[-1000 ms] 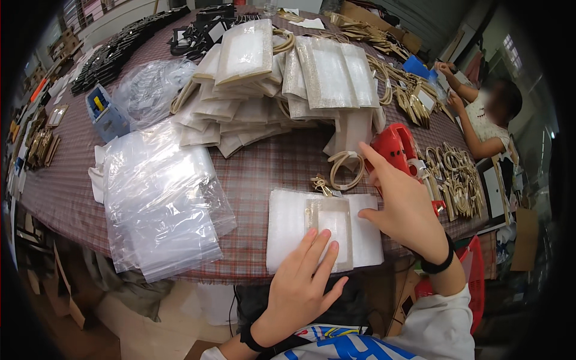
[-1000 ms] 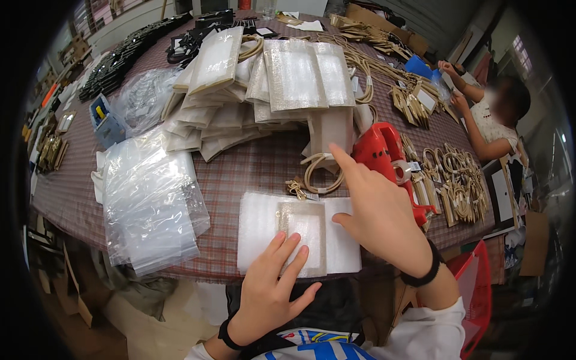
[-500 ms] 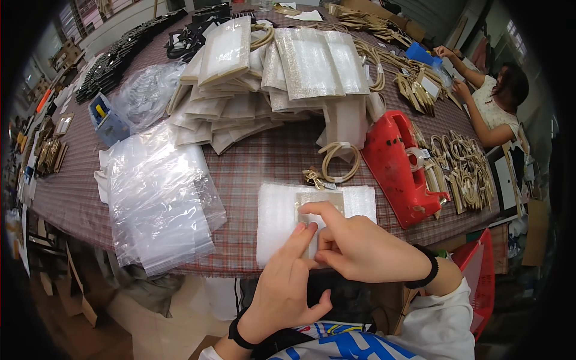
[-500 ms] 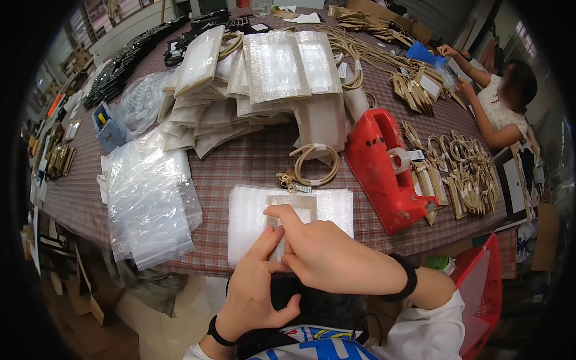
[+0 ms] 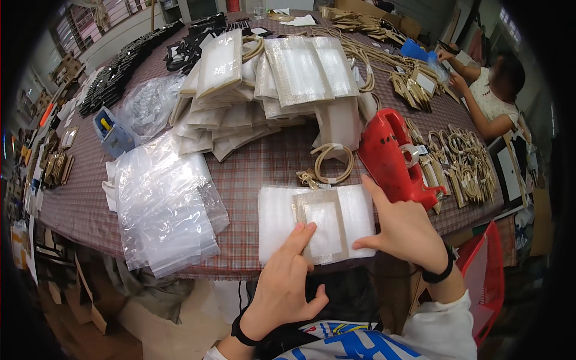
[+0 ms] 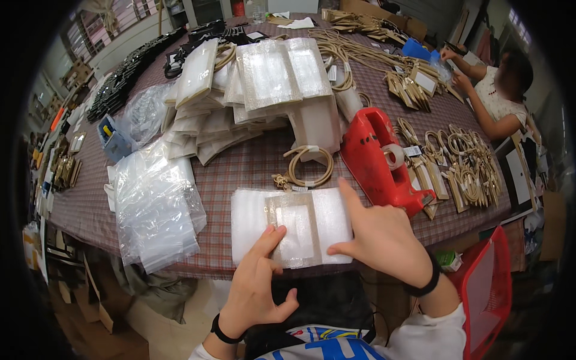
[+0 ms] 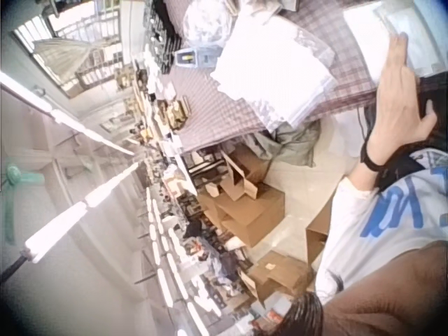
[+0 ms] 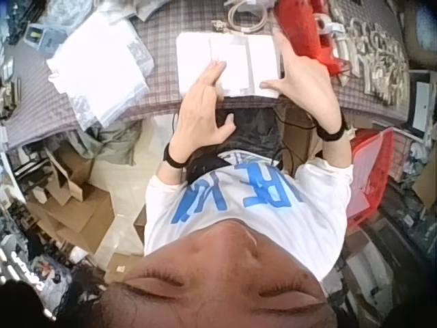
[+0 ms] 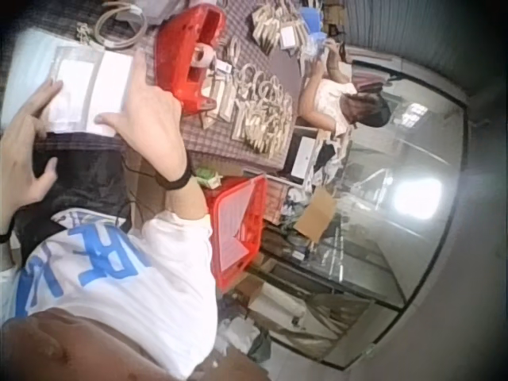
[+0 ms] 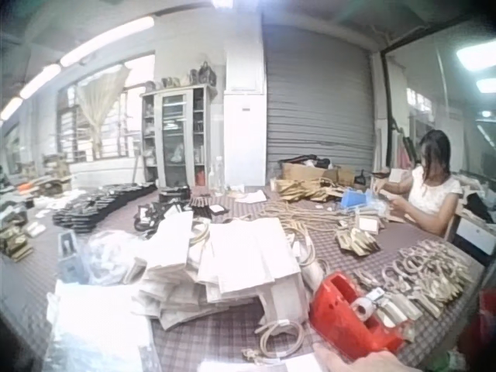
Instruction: The person repeatedly assembles small keychains by placing a rectangular cardboard tag into a white foam sleeve, securing it with tape from a red dispenser, and attaching a cord. The finished units are placed into a red basket. A second person works in the background on similar items.
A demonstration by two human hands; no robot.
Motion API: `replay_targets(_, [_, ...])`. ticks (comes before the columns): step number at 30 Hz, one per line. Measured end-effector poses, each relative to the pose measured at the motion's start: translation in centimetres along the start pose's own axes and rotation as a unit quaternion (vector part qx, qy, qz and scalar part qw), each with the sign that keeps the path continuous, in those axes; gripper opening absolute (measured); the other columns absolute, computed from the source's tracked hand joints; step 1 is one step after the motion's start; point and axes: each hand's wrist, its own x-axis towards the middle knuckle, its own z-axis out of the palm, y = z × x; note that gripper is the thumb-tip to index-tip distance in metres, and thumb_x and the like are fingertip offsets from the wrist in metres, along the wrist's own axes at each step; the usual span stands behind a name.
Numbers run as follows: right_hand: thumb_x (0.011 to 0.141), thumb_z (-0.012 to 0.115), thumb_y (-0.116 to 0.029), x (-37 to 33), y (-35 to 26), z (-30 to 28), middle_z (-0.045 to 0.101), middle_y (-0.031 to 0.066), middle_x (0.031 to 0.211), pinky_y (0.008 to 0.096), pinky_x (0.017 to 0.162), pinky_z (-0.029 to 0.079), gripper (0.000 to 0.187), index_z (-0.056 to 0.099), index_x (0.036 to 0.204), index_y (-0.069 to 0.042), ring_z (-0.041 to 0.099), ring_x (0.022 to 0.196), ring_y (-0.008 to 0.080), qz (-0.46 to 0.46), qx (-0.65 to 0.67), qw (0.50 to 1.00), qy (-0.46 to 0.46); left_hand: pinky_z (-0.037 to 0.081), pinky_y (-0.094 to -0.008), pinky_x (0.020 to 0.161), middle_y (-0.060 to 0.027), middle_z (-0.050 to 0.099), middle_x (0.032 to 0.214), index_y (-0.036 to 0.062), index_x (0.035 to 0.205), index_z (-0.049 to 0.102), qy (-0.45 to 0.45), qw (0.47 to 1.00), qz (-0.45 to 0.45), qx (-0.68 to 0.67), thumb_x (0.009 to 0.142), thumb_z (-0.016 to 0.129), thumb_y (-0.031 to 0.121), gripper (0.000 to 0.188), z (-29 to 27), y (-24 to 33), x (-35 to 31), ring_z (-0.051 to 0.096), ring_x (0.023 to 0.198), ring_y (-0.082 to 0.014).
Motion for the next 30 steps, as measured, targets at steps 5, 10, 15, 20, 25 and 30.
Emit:
replay_targets(5, [0.087, 0.085, -0.018, -3.0, -2.4, 2.3, 0.068, 0.0124, 0.077, 0.0373, 0.062, 0.054, 0.104, 0.02, 0.166, -0.001, 0.068, 0.062, 0.028, 0.032, 0.329, 0.935, 0.129, 0.046, -0.0517, 0.113, -0.0295, 0.05, 0.155, -0.0013, 0.127, 0.058, 0.007, 1.0, -0.003, 0.008, 0.073, 0.084, 0.017, 0.063, 0.6, 0.3, 0.0, 0.048, 0.145, -0.05])
replay_targets(10, [0.091, 0.082, -0.022, -1.0, -4.3, 3.0, 0.067, 0.0178, 0.086, 0.0409, 0.068, 0.054, 0.111, 0.006, 0.167, 0.002, 0.07, 0.072, 0.0292, -0.003, 0.329, 0.942, 0.073, 0.047, -0.0509, 0.112, -0.0275, 0.049, 0.157, 0.0021, 0.14, 0.063, 0.006, 0.997, 0.016, 0.069, 0.075, 0.085, 0.02, 0.071, 0.6, 0.0, -0.4, 0.048, 0.145, -0.0493])
replay_targets(15, [0.094, 0.079, -0.015, -0.3, -3.4, 3.3, 0.069, 0.0158, 0.085, 0.0372, 0.064, 0.052, 0.109, 0.001, 0.168, -0.001, 0.068, 0.071, 0.0186, 0.013, 0.483, 0.874, -0.048, 0.048, -0.0495, 0.113, -0.0311, 0.048, 0.156, 0.0027, 0.138, 0.064, 0.021, 0.998, 0.039, 0.046, 0.076, 0.087, 0.021, 0.068, 0.4, -0.1, -0.5, 0.048, 0.145, -0.0488])
replay_targets(20, [0.095, 0.061, 0.009, -0.7, -3.0, -1.3, 0.073, 0.011, 0.111, 0.0209, 0.06, 0.047, 0.097, 0.005, 0.17, -0.017, 0.064, 0.074, 0.0041, 0.013, 0.615, 0.786, 0.059, 0.049, -0.0485, 0.111, -0.0334, 0.049, 0.154, 0.0008, 0.14, 0.062, 0.048, 0.996, 0.026, 0.065, 0.077, 0.087, 0.02, 0.071, 1.3, 0.1, -0.2, 0.051, 0.143, -0.0473])
replay_targets(25, [0.099, 0.06, 0.002, 2.4, -2.7, -9.9, 0.073, 0.0139, 0.101, 0.0201, 0.047, 0.044, 0.092, 0.003, 0.169, -0.009, 0.06, 0.06, 0.006, -0.092, 0.5, 0.832, 0.222, 0.05, -0.0478, 0.109, -0.0256, 0.056, 0.151, -0.0002, 0.136, 0.065, 0.034, 0.992, 0.016, 0.118, 0.081, 0.083, 0.018, 0.06, 1.7, -0.2, -0.4, 0.054, 0.141, -0.0444])
replay_targets(30, [0.097, 0.064, -0.005, 13.3, -4.2, -16.1, 0.06, 0.0053, 0.073, 0.0291, 0.053, 0.048, 0.089, 0.007, 0.165, 0.005, 0.055, 0.058, 0.0129, -0.106, 0.381, 0.865, 0.309, 0.051, -0.0477, 0.109, -0.0226, 0.058, 0.148, 0.0001, 0.133, 0.067, 0.048, 0.991, 0.019, 0.123, 0.083, 0.081, 0.016, 0.054, 1.8, -0.1, -0.4, 0.056, 0.139, -0.0431])
